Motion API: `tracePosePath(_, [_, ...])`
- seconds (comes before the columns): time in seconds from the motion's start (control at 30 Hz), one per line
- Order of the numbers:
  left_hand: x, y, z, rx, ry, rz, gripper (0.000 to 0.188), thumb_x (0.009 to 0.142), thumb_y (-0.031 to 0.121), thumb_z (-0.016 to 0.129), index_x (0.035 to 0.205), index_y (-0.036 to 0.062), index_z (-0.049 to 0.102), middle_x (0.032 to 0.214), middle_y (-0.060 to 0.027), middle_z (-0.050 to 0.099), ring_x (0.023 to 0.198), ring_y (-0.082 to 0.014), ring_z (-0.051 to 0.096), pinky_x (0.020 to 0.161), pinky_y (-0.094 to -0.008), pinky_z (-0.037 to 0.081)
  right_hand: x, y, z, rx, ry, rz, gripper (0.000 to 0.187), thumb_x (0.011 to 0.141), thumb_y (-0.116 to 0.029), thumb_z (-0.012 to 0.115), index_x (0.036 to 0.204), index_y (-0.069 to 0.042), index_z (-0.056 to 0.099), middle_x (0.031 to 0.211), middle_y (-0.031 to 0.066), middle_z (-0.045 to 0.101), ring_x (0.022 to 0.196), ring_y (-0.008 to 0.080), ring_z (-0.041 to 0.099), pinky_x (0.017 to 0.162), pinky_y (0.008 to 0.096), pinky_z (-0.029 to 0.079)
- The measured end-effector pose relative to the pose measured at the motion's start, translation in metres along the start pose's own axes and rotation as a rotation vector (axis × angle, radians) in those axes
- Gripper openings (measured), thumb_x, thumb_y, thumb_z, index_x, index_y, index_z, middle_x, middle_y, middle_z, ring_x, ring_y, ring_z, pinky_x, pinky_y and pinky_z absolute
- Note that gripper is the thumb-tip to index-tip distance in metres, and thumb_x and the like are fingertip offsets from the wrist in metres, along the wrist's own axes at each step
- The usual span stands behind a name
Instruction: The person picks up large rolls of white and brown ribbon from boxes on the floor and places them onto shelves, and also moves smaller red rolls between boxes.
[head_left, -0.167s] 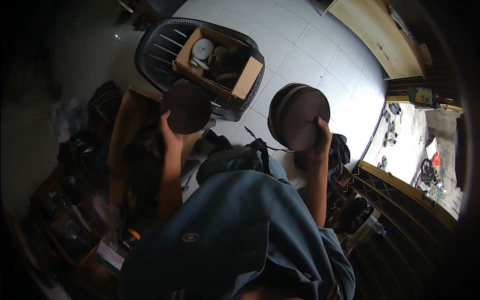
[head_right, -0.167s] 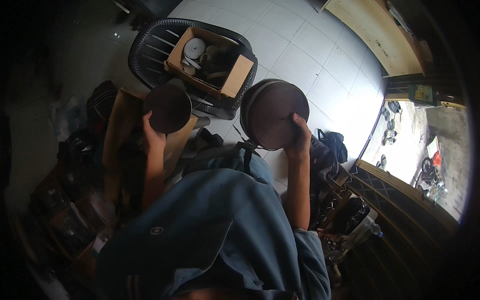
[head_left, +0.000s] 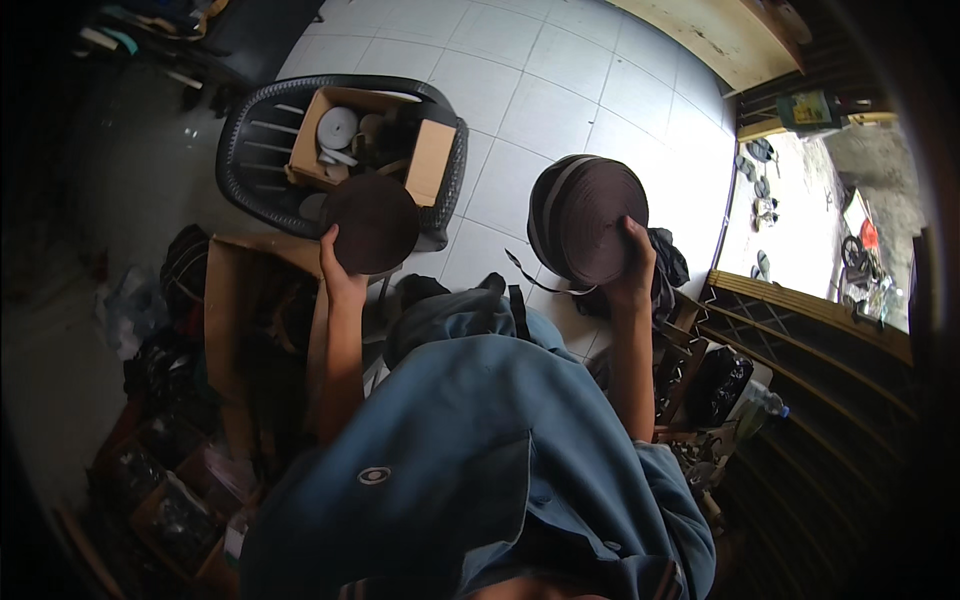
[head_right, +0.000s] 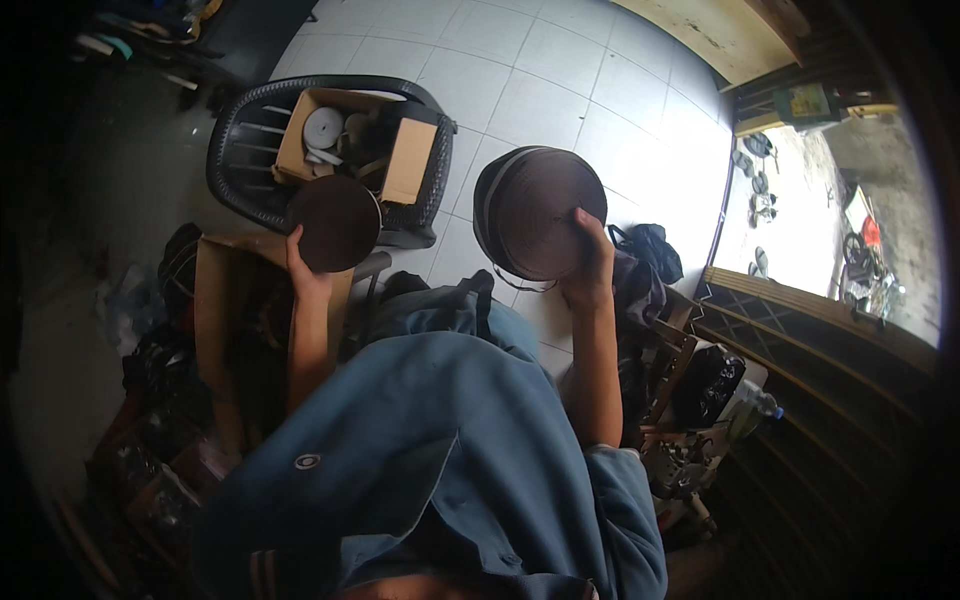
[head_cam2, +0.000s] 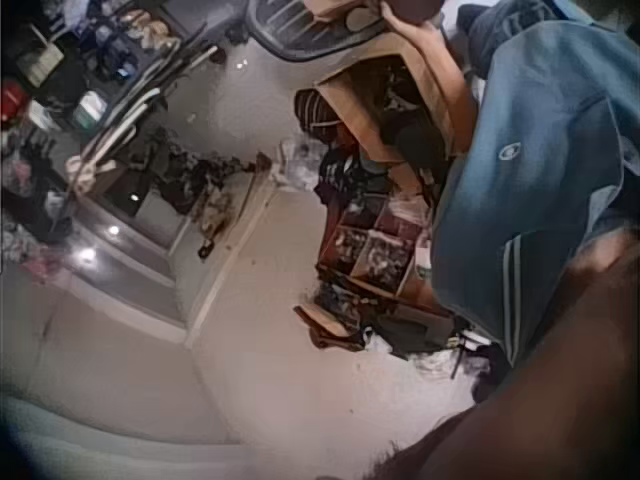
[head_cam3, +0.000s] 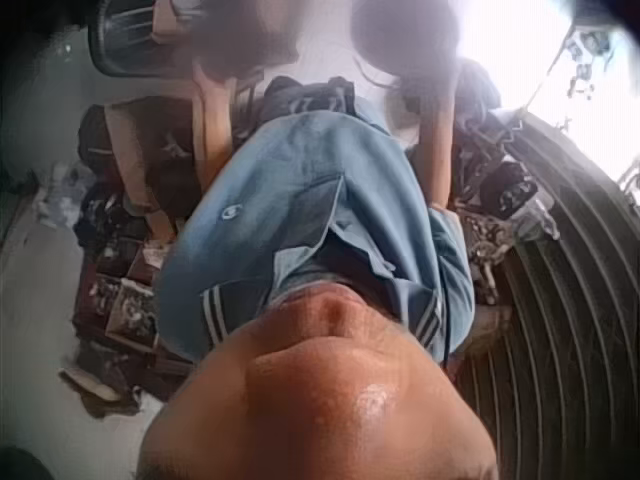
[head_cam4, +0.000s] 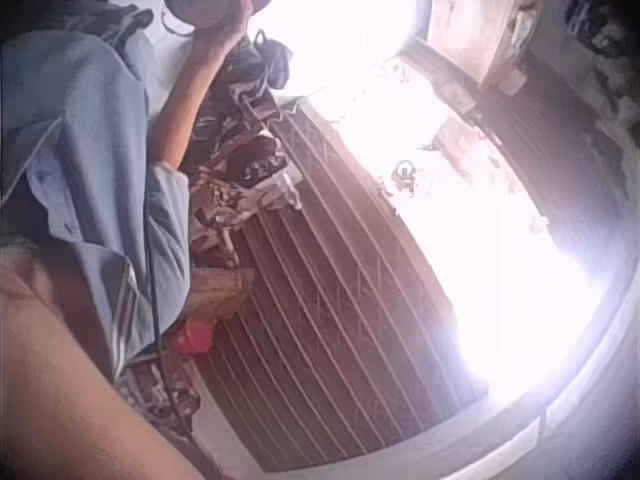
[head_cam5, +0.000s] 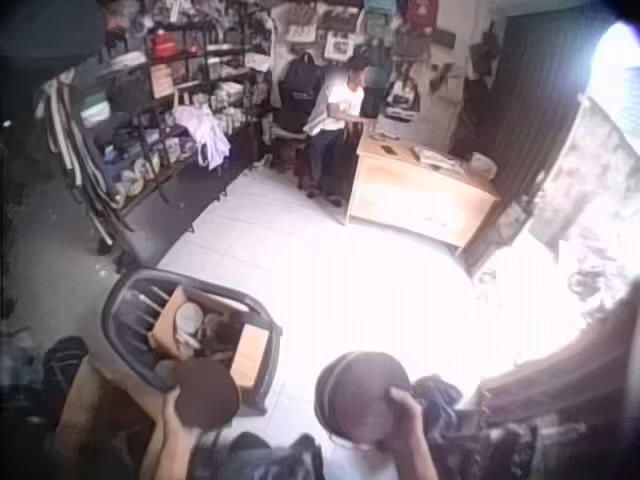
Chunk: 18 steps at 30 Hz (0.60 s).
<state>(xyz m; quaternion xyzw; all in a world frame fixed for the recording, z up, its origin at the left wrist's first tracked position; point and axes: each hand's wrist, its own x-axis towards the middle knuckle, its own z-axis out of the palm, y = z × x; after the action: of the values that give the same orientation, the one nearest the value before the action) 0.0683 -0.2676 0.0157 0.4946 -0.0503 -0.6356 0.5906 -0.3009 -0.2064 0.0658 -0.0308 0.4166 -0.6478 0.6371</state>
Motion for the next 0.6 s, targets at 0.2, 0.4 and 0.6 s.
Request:
tracePosePath(0.2, [0.026, -0.059, 0.093, 0.115, -0.283, -0.09, 0.054, 0.078, 0.018, 0.07, 0.125, 0.0031, 0.048, 0.123, -0.0082, 0.053, 0.115, -0.0216, 0.049, 0.097, -0.036, 0.038, 0.016, -0.059, -0.016, 0.035, 0.144, -0.087, 0.035, 0.082, -0.025, 0.062, 0.106, 0.0, 0.057, 0.101, 0.0111, 0.062, 0.091, 0.0223, 0.061, 0.081, 0.0348, 0.05])
tracePosePath(0.4, [0.048, -0.081, 0.207, 0.153, -0.381, -0.12, 0.043, 0.08, 0.012, 0.066, 0.119, 0.0027, 0.052, 0.116, -0.0074, 0.057, 0.108, -0.0203, 0.054, 0.092, -0.0341, 0.044, 0.063, -0.099, -0.002, 0.074, 0.14, -0.117, 0.042, 0.079, -0.026, 0.065, 0.11, 0.0, 0.054, 0.103, 0.0122, 0.059, 0.096, 0.0237, 0.058, 0.085, 0.0361, 0.047])
tracePosePath(0.6, [0.12, -0.089, 0.28, 0.086, -0.375, -0.218, 0.04, 0.081, 0.022, 0.065, 0.115, 0.0038, 0.055, 0.111, -0.0058, 0.06, 0.103, -0.0186, 0.057, 0.089, -0.0321, 0.045, 0.144, -0.128, 0.019, 0.036, 0.174, -0.119, 0.051, 0.078, -0.027, 0.067, 0.117, 0.001, 0.05, 0.11, 0.0144, 0.056, 0.104, 0.026, 0.053, 0.091, 0.0385, 0.043])
